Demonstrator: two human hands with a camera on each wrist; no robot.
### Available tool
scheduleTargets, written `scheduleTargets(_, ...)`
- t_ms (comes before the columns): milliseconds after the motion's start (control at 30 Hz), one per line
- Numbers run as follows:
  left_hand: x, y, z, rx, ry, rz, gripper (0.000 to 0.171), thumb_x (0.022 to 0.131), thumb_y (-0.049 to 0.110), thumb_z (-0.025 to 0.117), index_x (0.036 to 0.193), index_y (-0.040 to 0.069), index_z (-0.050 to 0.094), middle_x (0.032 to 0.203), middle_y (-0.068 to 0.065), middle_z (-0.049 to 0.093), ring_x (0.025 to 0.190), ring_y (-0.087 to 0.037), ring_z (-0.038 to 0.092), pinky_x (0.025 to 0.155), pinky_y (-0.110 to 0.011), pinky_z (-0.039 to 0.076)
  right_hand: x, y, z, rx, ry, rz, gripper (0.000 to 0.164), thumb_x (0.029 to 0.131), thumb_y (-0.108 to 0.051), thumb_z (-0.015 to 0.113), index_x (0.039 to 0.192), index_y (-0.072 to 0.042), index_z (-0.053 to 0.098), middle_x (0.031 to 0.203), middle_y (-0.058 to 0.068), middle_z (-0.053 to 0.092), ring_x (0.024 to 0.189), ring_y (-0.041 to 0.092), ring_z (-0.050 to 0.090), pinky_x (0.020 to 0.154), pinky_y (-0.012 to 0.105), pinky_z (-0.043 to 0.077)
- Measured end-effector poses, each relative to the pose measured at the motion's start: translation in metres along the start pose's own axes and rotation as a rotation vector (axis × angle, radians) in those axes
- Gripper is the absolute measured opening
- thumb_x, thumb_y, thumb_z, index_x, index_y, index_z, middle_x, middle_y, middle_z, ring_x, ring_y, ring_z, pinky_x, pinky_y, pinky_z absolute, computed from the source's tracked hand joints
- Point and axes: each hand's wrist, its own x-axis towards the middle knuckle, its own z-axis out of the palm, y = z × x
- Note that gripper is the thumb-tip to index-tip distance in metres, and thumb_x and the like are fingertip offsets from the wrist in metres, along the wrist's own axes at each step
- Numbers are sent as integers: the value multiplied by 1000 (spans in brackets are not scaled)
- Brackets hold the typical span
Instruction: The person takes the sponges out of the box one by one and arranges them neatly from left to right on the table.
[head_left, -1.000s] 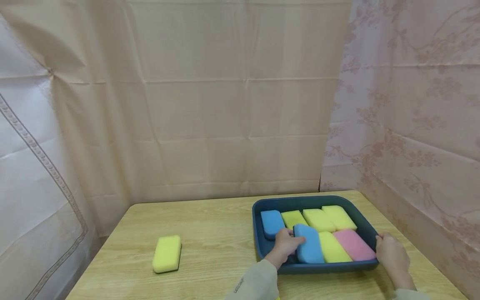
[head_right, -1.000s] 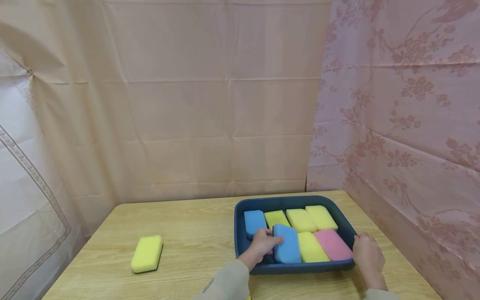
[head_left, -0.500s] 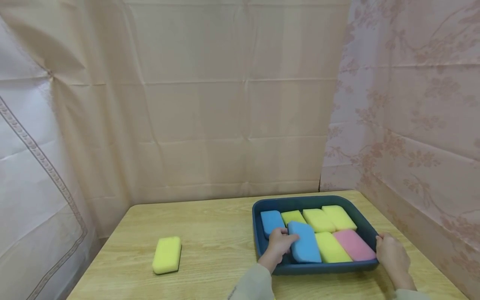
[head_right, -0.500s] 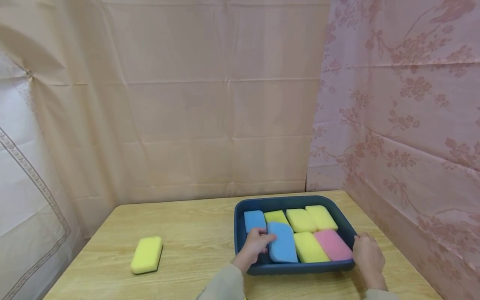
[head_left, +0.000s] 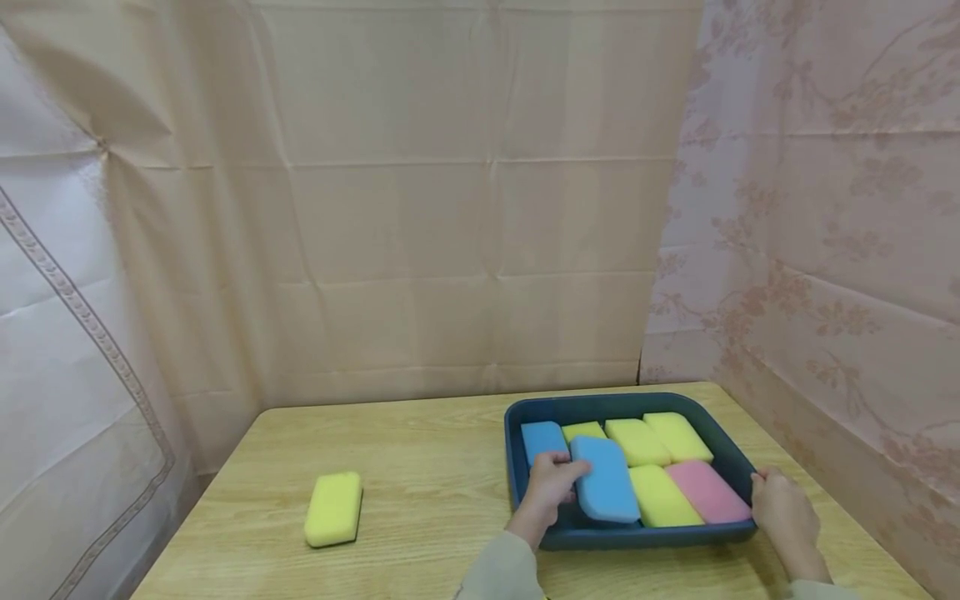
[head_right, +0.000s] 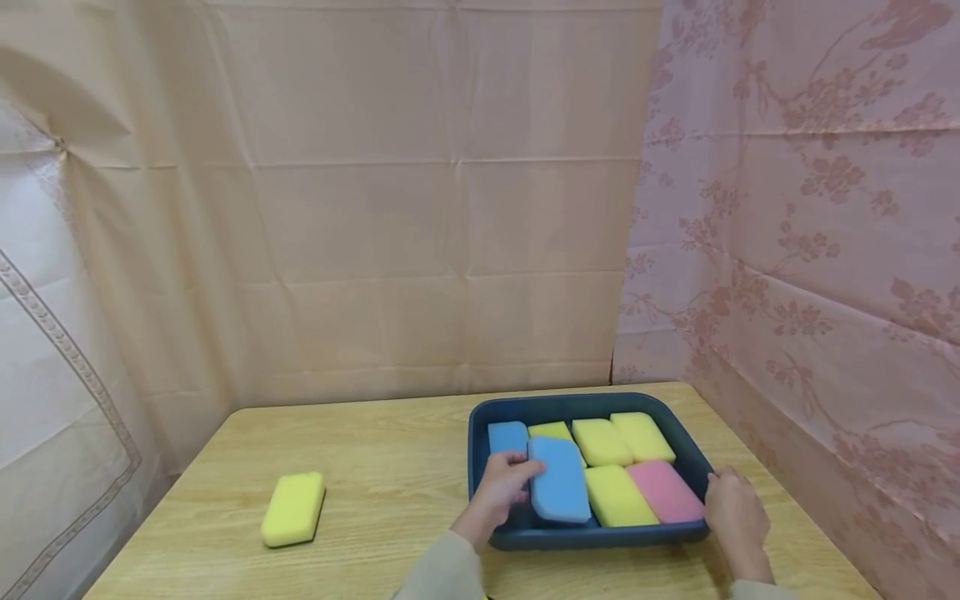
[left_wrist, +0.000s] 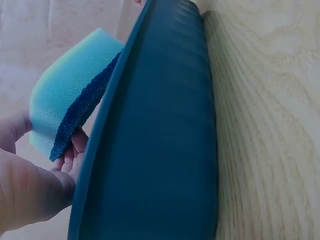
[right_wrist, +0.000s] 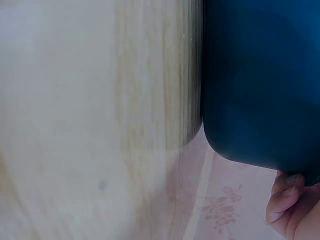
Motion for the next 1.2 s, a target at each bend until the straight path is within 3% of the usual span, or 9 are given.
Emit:
scheduleTargets(233, -1, 5, -11, -57, -25, 2, 42, 76, 14, 66, 108, -10, 50, 97, -12, 53, 81, -20, 55, 64, -33, 49, 0, -1, 1, -3, 16, -5, 28, 92, -12, 39, 104, 11, 48, 100, 34, 50, 89, 52, 48, 60, 53, 41)
scheduleTargets(500, -2, 11, -24, -129, -38, 49, 42, 78, 11, 64, 109, -13, 50, 100, -16, 53, 85, -20, 55, 64, -35, 50, 1, -2, 1, -1, -4, -1, 29, 92, -13, 38, 104, 12, 47, 100, 34, 50, 88, 53, 48, 60, 53, 41)
scheduleTargets(900, -1, 10, -46, -196, -18, 66, 46, 81, 14, 62, 113, -15, 45, 100, -16, 51, 79, -20, 51, 66, -34, 48, 1, 1, 1, 4, -11, 1, 30, 92, -14, 39, 105, 12, 47, 102, 35, 49, 88, 54, 47, 59, 53, 41)
scheduleTargets(1200, 0, 12, -70, -284, 47, 37, 45, 81, 13, 61, 115, -13, 46, 96, -13, 50, 77, -19, 47, 63, -28, 44, 2, 2, 1, -4, -11, 1, 30, 92, -14, 39, 105, 12, 47, 101, 36, 49, 88, 54, 47, 59, 53, 41)
